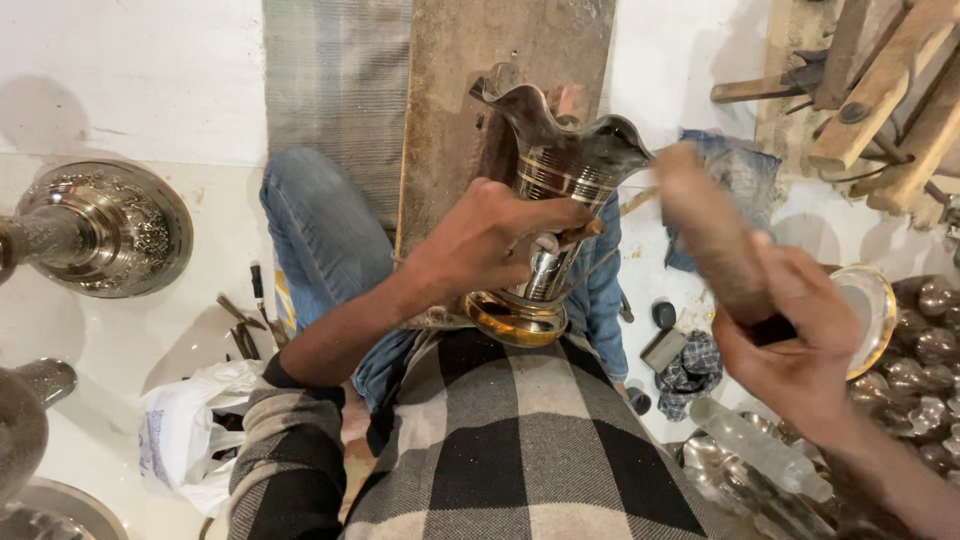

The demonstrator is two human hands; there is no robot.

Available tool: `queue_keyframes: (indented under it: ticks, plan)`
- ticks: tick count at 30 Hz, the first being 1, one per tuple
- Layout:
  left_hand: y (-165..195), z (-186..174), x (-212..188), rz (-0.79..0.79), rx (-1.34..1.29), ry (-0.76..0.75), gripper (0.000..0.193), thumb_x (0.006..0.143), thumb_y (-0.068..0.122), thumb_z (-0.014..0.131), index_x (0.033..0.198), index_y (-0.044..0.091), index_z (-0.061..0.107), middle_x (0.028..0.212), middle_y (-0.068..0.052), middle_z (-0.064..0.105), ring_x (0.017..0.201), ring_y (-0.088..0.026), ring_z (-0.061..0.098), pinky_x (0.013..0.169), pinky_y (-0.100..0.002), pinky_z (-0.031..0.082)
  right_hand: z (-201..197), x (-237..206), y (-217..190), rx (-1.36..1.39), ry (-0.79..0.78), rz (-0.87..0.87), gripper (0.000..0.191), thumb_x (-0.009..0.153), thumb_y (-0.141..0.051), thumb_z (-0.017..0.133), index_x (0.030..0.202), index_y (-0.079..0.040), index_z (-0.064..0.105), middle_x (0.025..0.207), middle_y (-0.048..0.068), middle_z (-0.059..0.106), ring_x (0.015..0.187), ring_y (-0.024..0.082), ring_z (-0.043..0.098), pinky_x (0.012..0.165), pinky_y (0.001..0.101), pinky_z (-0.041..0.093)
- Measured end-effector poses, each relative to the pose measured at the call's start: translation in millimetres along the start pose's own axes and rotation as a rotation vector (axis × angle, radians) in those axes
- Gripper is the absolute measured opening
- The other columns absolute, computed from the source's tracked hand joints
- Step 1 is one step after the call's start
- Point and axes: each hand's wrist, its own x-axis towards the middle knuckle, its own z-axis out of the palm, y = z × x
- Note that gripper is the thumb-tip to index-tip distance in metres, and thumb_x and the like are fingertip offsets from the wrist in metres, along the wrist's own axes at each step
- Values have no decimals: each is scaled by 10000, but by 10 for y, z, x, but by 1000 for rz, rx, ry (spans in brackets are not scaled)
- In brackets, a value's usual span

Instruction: The person uses a wooden mallet and a metal chisel to hammer decorative patterns into a silver-colored metal vase. They repeatedly strike the chisel against the vase's surface while rotating it to work on different sections.

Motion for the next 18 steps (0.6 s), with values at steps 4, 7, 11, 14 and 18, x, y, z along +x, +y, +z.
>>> queue_keyframes:
  ticks: [4,7,11,14,18]
  plan:
    - [-45,-1,91,24,63,-185,564,825,-101,634,1258,255,697,757,-23,762,408,-101,537,398,-235,479,362,-205,14,139,461,-131,669,911,48,798,1505,-115,540,1241,144,652,1003,203,667,856,322,567]
    - [-73,-44,159,96,79,-300,624,796,-121,601,1280,263,692,708,-26,715,451,-92,530,414,-222,467,552,-385,103,116,370,-156,572,848,64,674,1399,-45,566,1141,198,692,951,252,703,773,339,626]
    - [-96,-101,305,217,69,-415,675,783,-165,564,1291,261,689,696,-13,662,432,-103,518,390,-227,450,673,-748,123,-97,448,-102,559,842,39,701,1379,19,545,1145,270,658,981,328,708,768,358,612]
    - [-115,-129,416,355,30,-437,618,818,-134,596,1291,254,686,624,-5,613,483,-80,518,417,-230,417,816,-904,107,-196,455,-129,511,839,43,715,1325,2,562,1158,251,660,967,327,693,738,366,589]
    - [-159,-171,447,461,53,-512,609,742,-95,653,1170,326,756,541,-14,595,466,-153,491,436,-332,359,1017,-876,48,-294,424,-140,440,837,71,755,1236,20,576,1162,231,659,923,315,686,716,365,562]
